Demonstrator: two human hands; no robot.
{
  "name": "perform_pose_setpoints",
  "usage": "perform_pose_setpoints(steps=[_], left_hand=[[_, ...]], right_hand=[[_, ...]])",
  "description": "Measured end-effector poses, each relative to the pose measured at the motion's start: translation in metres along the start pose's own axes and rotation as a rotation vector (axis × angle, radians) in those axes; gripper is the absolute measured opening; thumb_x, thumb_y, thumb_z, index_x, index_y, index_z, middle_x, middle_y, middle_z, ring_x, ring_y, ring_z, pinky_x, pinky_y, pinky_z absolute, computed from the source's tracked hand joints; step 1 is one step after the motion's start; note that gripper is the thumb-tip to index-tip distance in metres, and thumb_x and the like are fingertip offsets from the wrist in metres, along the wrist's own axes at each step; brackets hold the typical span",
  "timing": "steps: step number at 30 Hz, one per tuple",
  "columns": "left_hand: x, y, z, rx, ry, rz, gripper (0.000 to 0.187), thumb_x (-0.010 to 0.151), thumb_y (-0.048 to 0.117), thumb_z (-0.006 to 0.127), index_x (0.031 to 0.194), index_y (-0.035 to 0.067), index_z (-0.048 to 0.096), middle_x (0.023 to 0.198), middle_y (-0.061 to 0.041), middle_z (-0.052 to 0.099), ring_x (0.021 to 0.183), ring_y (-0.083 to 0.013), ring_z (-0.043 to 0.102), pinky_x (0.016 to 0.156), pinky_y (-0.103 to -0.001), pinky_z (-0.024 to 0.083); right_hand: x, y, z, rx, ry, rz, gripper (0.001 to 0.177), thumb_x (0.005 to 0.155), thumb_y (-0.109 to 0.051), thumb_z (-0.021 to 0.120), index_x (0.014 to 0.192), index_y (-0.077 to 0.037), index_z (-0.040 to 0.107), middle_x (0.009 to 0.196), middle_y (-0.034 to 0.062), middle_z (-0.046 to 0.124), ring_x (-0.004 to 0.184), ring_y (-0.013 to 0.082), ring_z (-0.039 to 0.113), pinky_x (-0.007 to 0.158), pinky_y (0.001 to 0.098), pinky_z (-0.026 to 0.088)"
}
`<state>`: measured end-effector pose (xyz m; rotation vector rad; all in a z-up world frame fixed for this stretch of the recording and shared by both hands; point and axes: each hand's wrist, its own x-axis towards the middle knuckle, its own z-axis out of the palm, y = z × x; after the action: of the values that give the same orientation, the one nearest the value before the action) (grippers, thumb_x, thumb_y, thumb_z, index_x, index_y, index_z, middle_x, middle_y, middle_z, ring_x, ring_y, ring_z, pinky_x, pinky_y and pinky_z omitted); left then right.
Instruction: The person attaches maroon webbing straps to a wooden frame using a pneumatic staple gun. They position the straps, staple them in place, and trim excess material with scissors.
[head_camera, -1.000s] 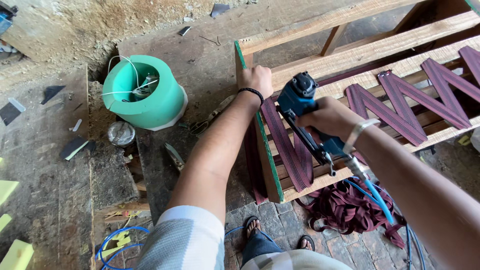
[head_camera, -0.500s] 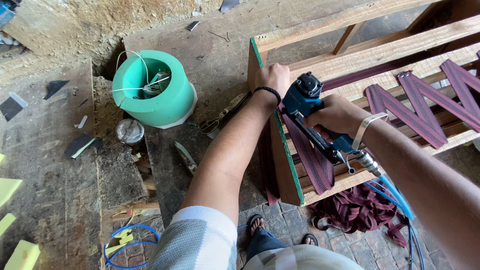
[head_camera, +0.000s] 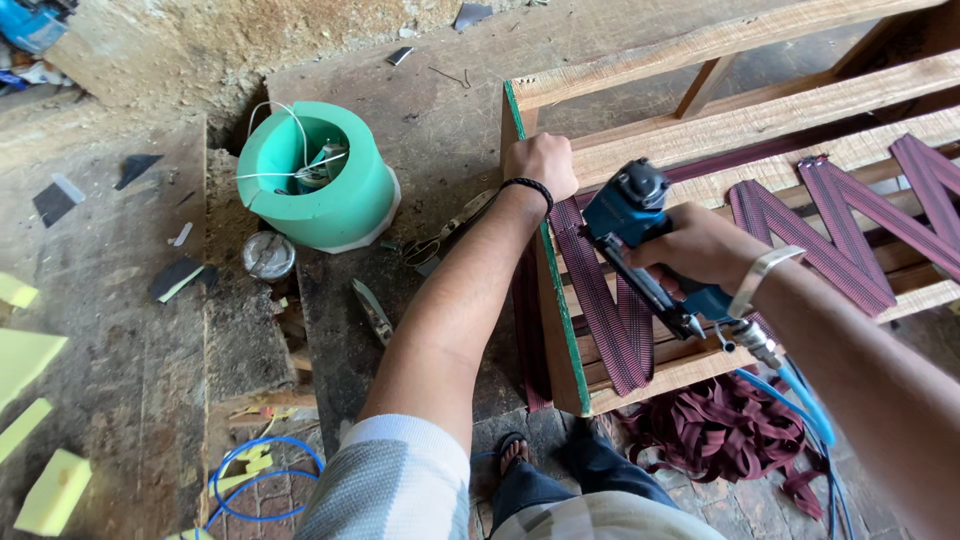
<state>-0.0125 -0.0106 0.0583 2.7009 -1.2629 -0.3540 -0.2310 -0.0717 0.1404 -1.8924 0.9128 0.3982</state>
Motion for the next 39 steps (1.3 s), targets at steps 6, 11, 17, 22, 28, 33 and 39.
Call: perform_pose_setpoints(steps=[6,11,17,22,28,33,39], left_hand=[[-0.009,0.004,0.001,0.025,-0.01,-0.085,0.022,0.085,0.017,0.066,0.102,0.008,0.077,0.107,-0.018,0.074,0.097,-0.0296,0.071,0.089,-0.04,0.057],[-0.036,-0.012,0.003,-0.339,-0.033,-0.15,0.063,0.079,-0.007,0.053,0.135,0.021,0.059,0.125,-0.009,0.066,0.076,-0.0181,0.069,0.068,-0.037,0.059],[-0.145,-0.068,0.087,-0.828,0.374,-0.141,0.079,0.079,0.009,0.076,0.153,0.02,0.052,0.116,-0.017,0.077,0.098,-0.0213,0.072,0.091,-0.036,0.058],[-0.246,-0.089,0.187,-0.665,0.501,-0.501,0.052,0.084,0.02,0.078,0.134,0.011,0.064,0.128,-0.017,0.069,0.119,-0.0317,0.066,0.099,-0.04,0.052],[-0.265,-0.12,0.211,-0.476,0.534,-0.759,0.036,0.082,0.019,0.075,0.117,0.01,0.073,0.106,-0.016,0.075,0.102,-0.0353,0.07,0.09,-0.045,0.055],[-0.234,-0.145,0.217,-0.437,0.523,-0.668,0.038,0.081,0.019,0.077,0.118,0.01,0.071,0.114,-0.017,0.072,0.109,-0.037,0.066,0.094,-0.046,0.052],[-0.178,-0.174,0.221,-0.361,0.388,-0.493,0.046,0.088,0.02,0.076,0.129,0.008,0.062,0.134,-0.017,0.061,0.127,-0.0374,0.055,0.103,-0.049,0.048]], right_hand=[[0.021,0.02,-0.026,-0.062,0.031,-0.152,0.017,0.082,-0.017,0.079,0.082,0.0,0.075,0.067,0.0106,0.07,0.053,0.0184,0.064,0.052,0.0369,0.054],[0.033,0.052,-0.092,-0.624,0.3,-0.226,0.037,0.091,-0.031,0.078,0.117,-0.007,0.068,0.092,0.0174,0.073,0.081,0.0296,0.069,0.074,0.0438,0.055],[0.062,0.126,-0.109,-0.755,0.543,-0.559,0.062,0.078,-0.025,0.083,0.138,-0.016,0.069,0.12,0.0191,0.064,0.107,0.0353,0.066,0.086,0.0465,0.056],[0.072,0.162,-0.097,-0.641,0.703,-0.71,0.064,0.08,-0.023,0.086,0.141,-0.017,0.07,0.128,0.015,0.063,0.119,0.0355,0.061,0.095,0.0468,0.054],[0.033,0.129,-0.044,-0.524,0.791,-0.894,0.052,0.095,-0.027,0.081,0.143,-0.011,0.068,0.146,0.0167,0.059,0.13,0.0358,0.057,0.112,0.0465,0.049],[0.032,0.088,0.057,-0.776,0.539,-0.803,0.082,0.091,-0.068,0.054,0.157,-0.021,0.041,0.166,0.0228,0.021,0.152,0.0423,0.018,0.118,0.0624,0.014],[0.041,0.094,0.073,-0.764,0.444,-0.703,0.083,0.089,-0.075,0.04,0.159,-0.032,0.03,0.168,0.0157,0.016,0.156,0.0331,0.007,0.12,0.0599,0.002]])
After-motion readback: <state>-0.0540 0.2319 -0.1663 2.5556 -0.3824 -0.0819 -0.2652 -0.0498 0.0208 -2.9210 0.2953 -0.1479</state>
